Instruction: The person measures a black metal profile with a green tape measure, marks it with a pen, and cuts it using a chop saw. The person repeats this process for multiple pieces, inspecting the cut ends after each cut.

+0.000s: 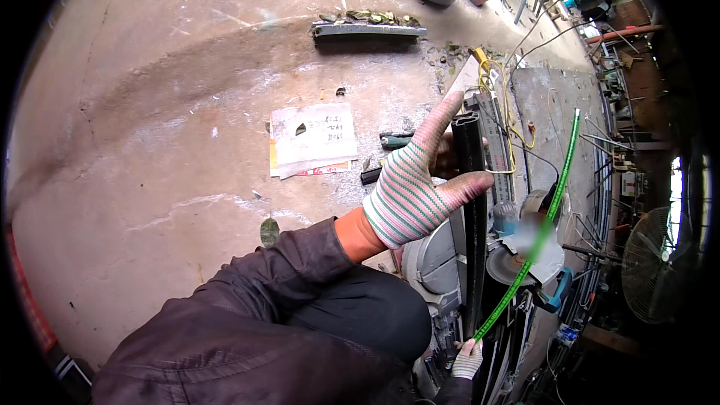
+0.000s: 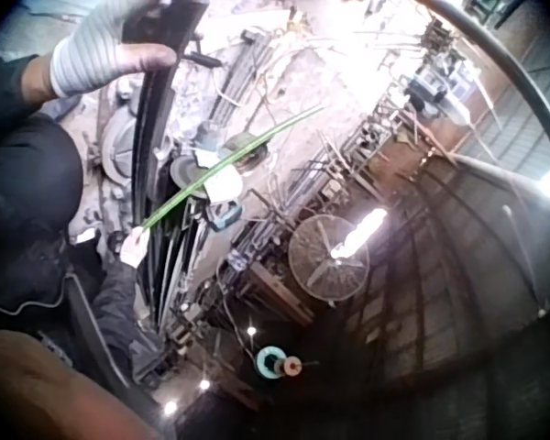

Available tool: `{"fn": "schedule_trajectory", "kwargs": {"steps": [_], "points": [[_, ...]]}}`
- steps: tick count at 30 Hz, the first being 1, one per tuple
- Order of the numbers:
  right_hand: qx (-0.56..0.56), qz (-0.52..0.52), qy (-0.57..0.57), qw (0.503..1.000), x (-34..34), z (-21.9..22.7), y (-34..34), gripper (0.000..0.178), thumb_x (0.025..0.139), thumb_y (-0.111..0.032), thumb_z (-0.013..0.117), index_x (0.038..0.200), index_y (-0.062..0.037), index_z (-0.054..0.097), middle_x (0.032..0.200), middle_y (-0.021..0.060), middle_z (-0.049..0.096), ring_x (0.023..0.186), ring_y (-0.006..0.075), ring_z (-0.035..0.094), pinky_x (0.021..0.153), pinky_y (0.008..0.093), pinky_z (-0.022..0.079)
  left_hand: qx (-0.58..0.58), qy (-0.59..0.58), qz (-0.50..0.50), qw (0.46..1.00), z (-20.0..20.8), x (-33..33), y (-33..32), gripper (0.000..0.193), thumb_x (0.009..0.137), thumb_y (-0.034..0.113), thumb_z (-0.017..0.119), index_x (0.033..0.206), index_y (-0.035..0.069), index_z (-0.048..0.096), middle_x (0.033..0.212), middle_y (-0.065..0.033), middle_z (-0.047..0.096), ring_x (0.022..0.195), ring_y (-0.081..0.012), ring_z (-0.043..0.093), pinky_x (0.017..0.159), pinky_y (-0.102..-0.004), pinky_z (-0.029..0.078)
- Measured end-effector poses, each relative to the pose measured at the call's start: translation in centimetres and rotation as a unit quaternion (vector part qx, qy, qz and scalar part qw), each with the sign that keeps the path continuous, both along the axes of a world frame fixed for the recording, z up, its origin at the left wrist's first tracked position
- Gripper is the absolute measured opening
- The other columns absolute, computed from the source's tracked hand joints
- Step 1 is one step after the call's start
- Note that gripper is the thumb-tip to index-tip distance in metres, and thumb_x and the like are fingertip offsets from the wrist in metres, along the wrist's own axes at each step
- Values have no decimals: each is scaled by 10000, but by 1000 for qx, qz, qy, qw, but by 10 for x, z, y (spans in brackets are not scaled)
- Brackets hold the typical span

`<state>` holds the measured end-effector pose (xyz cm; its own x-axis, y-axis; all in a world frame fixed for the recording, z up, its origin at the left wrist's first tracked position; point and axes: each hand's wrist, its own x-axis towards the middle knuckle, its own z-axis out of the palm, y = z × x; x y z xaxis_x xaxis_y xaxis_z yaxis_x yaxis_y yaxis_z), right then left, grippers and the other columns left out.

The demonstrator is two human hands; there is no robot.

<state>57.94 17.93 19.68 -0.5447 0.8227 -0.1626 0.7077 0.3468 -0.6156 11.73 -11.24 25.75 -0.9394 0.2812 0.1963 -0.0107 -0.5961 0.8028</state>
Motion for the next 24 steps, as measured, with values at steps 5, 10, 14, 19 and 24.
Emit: {"fn": "schedule_trajectory", "kwargs": {"steps": [5,10,14,19,24], "points": [[14,19,6,1000,12,6,2,413,1066,-252,501,1340,54,546,716,48,593,631,113,598,702,283,531,-13,24,1,1000,6,4,-2,885,862,119,813,1568,102,280,1222,-140,651,1103,-200,657,969,-371,546],[3,1,15,1000,9,14,-8,431,1064,-303,517,1297,56,574,698,33,575,630,103,569,734,303,549,8,18,-10,1000,14,9,-4,829,870,118,801,1540,97,314,1222,-152,662,1113,-203,665,964,-368,551],[-10,-7,26,1000,9,16,-11,464,1063,-319,525,1353,43,538,704,12,553,636,96,548,748,303,558,1,31,-3,1000,15,10,-7,799,874,121,798,1522,90,331,1207,-152,670,1100,-204,674,962,-371,553],[-26,-33,42,998,10,15,-12,484,1065,-304,519,1413,30,489,719,-4,536,639,88,534,737,302,564,8,46,3,999,15,10,-6,781,876,112,795,1510,89,341,1205,-153,670,1099,-205,676,961,-376,554],[-3,-39,23,999,16,18,-12,463,1067,-281,512,1414,25,485,739,-3,515,654,85,510,768,329,578,44,40,-4,998,17,13,-4,759,879,95,787,1502,93,354,1203,-135,670,1103,-203,674,970,-376,548]]}}
